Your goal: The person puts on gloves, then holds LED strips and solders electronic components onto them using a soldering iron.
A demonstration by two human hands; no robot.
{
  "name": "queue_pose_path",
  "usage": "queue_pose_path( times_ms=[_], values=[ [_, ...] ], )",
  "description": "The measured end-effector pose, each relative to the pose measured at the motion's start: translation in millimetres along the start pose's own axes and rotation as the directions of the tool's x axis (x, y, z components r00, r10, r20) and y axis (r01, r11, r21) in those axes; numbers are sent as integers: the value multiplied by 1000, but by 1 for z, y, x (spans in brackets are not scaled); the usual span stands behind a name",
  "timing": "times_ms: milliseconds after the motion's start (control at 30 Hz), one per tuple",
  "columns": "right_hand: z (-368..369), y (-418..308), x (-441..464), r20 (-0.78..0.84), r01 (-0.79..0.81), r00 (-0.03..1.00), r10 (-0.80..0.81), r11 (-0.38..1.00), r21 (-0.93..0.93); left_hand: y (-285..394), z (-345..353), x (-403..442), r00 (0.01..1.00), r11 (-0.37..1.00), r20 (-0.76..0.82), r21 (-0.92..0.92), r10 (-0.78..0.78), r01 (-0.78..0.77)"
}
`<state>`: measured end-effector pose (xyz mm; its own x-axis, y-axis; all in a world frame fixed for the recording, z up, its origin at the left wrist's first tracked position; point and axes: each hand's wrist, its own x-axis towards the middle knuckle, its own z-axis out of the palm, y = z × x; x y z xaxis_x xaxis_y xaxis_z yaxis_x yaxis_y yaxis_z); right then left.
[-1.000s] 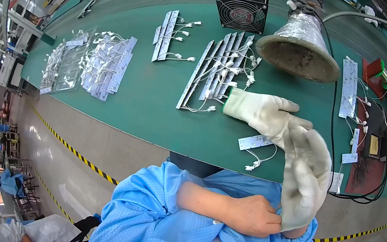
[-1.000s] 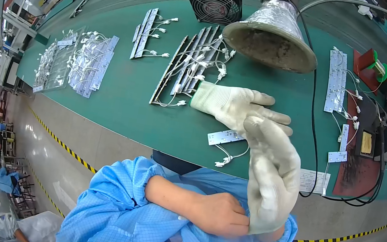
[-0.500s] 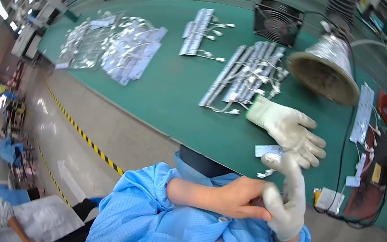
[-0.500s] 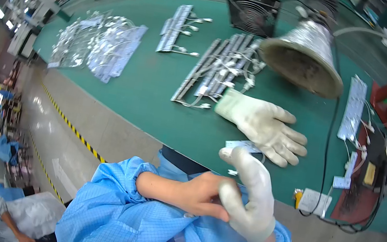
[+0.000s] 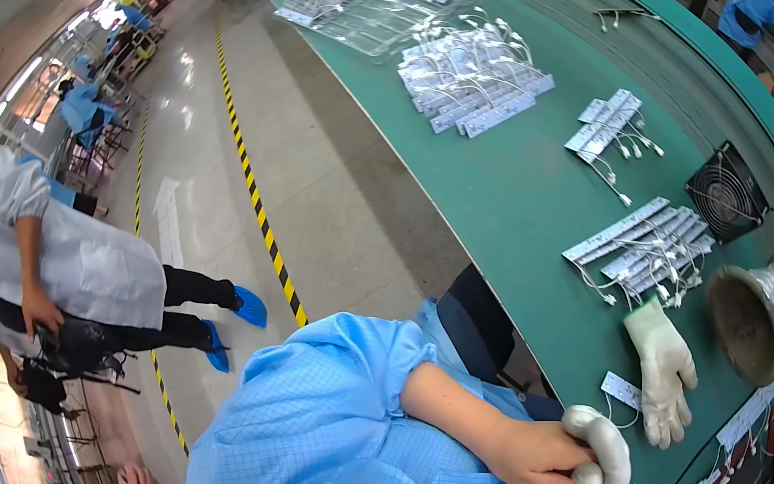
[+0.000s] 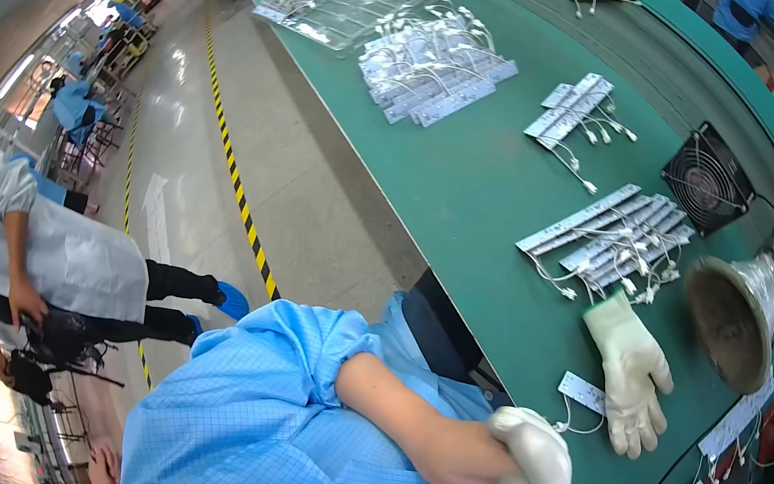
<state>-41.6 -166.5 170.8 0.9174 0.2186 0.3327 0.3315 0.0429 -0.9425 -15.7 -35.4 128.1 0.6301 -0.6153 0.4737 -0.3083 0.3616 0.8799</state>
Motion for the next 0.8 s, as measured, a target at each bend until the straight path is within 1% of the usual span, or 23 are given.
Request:
queue_pose_path(
  times_ms=[33,67,100,133,167,200,233,267,300,333,367,433,467,500,533,567,600,633,667,700,767,800],
  values=[
    [5,1,-4,-71,-26,997,27,1000,9,4,0,2,999,999,-29,27,38,-37],
    [10,2,-6,-145,-52,988,55,998,20,8,-5,2,998,996,61,93,-23,18],
    [12,-2,-4,-166,-157,974,151,987,-25,15,-5,3,995,991,37,106,-90,86],
    [14,2,-3,-200,-130,971,134,991,34,20,-6,3,988,981,12,117,-155,152],
    [16,8,-1,-235,-99,965,119,990,95,18,-3,2,993,976,-47,187,-108,115],
    [12,12,4,-229,-92,967,114,990,102,14,-3,0,992,968,-38,218,-119,125],
    [7,18,9,-153,72,988,-39,973,220,11,-5,-4,990,958,-33,251,-134,138],
    [6,22,16,-95,221,975,-200,912,346,7,-6,-8,987,936,-81,316,-136,155],
    [17,14,28,-190,288,955,-226,853,435,-1,-6,-12,977,911,-125,358,-170,204],
    [21,13,35,-178,298,954,-242,839,455,-7,-9,-13,965,879,-172,404,-199,254],
    [26,12,40,-162,297,955,-249,795,528,-14,-12,-14,931,875,-145,319,-335,365],
    [33,9,48,-123,270,959,-254,704,657,-32,-9,-17,949,946,-101,100,-300,310],
    [35,7,50,-108,252,962,-252,657,711,-52,-2,-21,962,962,-32,34,-271,272],
    [35,6,52,-96,234,963,-250,611,756,-61,6,-21,962,961,-41,37,-271,272],
    [35,5,52,-91,220,964,-248,566,794,-65,12,-21,968,949,15,-193,-252,250],
    [34,5,51,-92,211,966,-243,524,825,-71,17,-21,972,878,73,-418,-221,231],
    [31,3,48,-103,209,967,-235,490,846,-60,13,-18,948,863,163,-394,-274,317],
    [26,1,42,-125,218,967,-223,466,857,-70,15,-21,943,865,195,-380,-270,327],
    [21,-2,34,-164,248,965,-204,506,826,-79,22,-22,934,861,243,-380,-261,339],
    [17,2,28,-155,234,970,-188,547,804,-45,11,-10,918,794,258,-466,-302,392],
    [11,14,25,-156,222,975,-159,623,750,-31,5,-7,854,767,344,-392,-391,509],
    [7,18,23,-163,213,977,-138,656,724,-30,5,-5,878,816,328,-356,-348,456]
  ],
)
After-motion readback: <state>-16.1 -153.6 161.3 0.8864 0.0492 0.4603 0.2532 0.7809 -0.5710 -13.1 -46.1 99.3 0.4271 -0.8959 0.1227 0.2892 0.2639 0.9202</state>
